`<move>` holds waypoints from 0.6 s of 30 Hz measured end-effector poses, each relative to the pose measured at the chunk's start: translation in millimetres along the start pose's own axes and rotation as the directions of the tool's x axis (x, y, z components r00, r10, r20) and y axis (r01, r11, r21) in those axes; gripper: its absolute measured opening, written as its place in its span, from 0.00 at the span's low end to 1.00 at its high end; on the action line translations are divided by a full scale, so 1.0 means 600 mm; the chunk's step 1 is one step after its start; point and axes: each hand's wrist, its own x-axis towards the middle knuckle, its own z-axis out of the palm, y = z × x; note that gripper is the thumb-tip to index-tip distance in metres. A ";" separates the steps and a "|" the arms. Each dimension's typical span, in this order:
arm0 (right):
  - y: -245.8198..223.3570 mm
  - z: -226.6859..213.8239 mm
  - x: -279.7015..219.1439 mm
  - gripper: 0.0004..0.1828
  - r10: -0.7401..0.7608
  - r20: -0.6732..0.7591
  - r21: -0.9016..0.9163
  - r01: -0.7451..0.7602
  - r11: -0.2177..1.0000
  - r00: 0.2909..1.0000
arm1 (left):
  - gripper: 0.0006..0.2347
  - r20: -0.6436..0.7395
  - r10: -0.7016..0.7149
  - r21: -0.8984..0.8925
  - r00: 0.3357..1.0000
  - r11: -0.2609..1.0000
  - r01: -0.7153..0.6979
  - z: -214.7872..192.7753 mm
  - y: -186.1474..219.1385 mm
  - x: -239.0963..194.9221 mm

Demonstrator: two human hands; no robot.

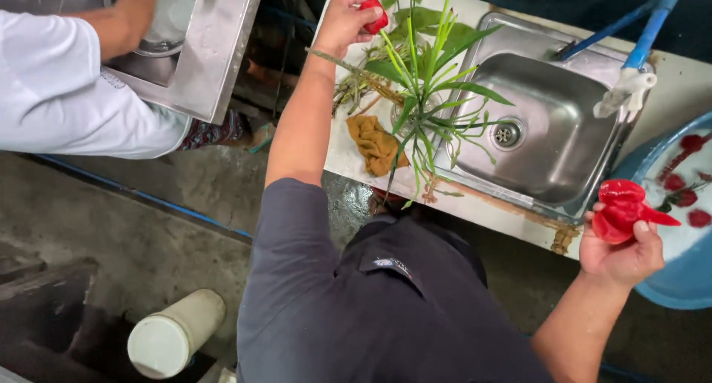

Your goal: The person washes red flowers and green stems in a blue basin filled with soapy water, then rinses them under running water from a tap. They handle the flowers by hand, removing petals and rinsing the stems before placing them back into the basin or on the counter.

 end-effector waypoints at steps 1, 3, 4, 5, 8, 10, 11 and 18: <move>-0.001 0.002 0.009 0.25 -0.002 0.025 0.010 0.002 1.000 1.000 | 0.13 -0.002 0.012 0.010 1.000 1.000 -0.012 -0.001 -0.005 0.002; -0.002 0.004 0.031 0.22 -0.001 0.059 0.020 0.000 1.000 0.998 | 0.14 -0.012 0.027 0.021 1.000 0.999 -0.026 0.002 -0.004 -0.005; -0.001 0.003 0.044 0.22 -0.012 0.066 0.020 0.010 1.000 0.998 | 0.14 -0.008 0.008 0.029 1.000 1.000 -0.007 0.006 0.003 -0.013; -0.004 0.002 0.058 0.22 -0.022 0.075 0.016 0.020 1.000 0.997 | 0.14 -0.005 -0.012 0.033 1.000 0.999 0.012 0.011 0.009 -0.022; -0.012 0.011 0.104 0.19 -0.013 0.294 -0.024 0.021 0.999 0.956 | 0.35 -0.065 0.003 0.013 0.998 1.000 -0.002 -0.008 -0.059 0.019; -0.028 0.046 0.128 0.19 -0.020 0.375 -0.077 0.052 0.996 0.927 | 0.18 -0.377 0.058 -0.072 0.924 0.993 -0.091 -0.045 -0.063 0.029; -0.032 0.062 0.138 0.19 -0.033 0.440 -0.115 0.093 0.989 0.897 | 0.13 -0.640 0.082 -0.114 0.764 0.973 -0.200 -0.064 -0.065 0.037; -0.025 0.188 0.207 0.22 -0.027 0.511 -0.162 0.127 0.979 0.859 | 0.04 -0.852 0.515 0.350 0.091 0.690 -0.634 0.022 0.247 -0.308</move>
